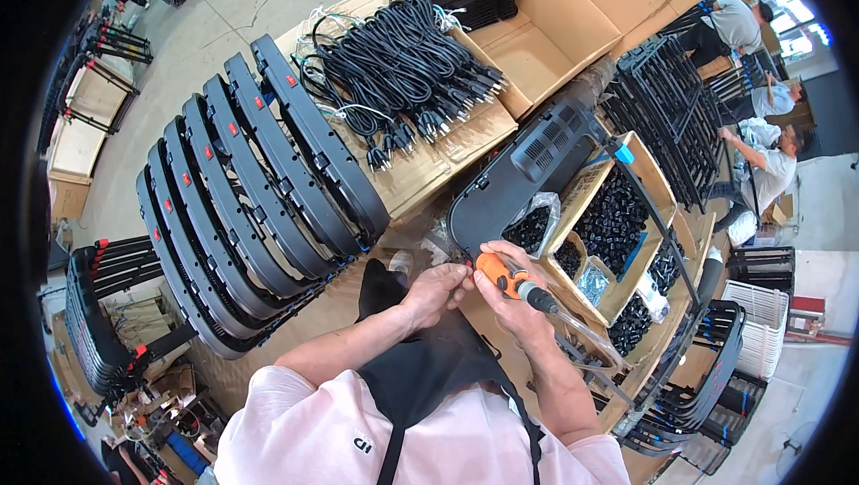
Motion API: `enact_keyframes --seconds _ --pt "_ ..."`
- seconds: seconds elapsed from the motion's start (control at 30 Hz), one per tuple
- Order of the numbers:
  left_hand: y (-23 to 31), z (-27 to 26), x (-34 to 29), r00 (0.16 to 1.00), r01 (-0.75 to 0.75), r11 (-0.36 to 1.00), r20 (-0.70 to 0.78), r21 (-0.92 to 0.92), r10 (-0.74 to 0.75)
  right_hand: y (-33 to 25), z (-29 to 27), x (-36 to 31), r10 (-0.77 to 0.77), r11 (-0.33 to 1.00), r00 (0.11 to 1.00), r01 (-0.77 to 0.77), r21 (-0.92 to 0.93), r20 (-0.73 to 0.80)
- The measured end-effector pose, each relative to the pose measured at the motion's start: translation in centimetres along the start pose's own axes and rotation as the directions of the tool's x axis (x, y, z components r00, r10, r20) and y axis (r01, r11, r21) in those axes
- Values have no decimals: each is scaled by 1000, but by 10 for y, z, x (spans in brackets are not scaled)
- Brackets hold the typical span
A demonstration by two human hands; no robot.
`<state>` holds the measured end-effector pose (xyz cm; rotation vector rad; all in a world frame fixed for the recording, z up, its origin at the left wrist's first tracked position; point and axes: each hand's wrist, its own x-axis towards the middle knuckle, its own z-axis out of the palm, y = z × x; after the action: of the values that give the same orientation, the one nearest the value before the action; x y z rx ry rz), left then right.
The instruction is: Assembling internal electronic components and wiring into a plastic housing using an electric screwdriver and pliers.
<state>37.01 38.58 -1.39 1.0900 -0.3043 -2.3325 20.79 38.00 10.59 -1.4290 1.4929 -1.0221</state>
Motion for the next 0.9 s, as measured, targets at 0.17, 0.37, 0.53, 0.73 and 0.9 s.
enact_keyframes --seconds 0.17,0.37,0.53,0.73,0.9 --pt "4 -5 -2 997 -47 993 -67 -110 39 -4 1 8 -31 990 994 45 -132 106" --pt "7 -7 -3 999 7 990 -49 -143 -14 -1 -1 11 -35 990 991 53 -134 130" --pt "7 -7 2 996 43 982 -63 -186 -55 -5 1 14 -33 991 989 52 -127 146" --pt "18 1 7 988 69 961 -113 -268 -103 -15 -4 6 -32 995 996 39 -90 81" --pt "36 7 20 999 45 872 19 -488 -40 -16 -13 7 -25 986 1000 23 166 6"
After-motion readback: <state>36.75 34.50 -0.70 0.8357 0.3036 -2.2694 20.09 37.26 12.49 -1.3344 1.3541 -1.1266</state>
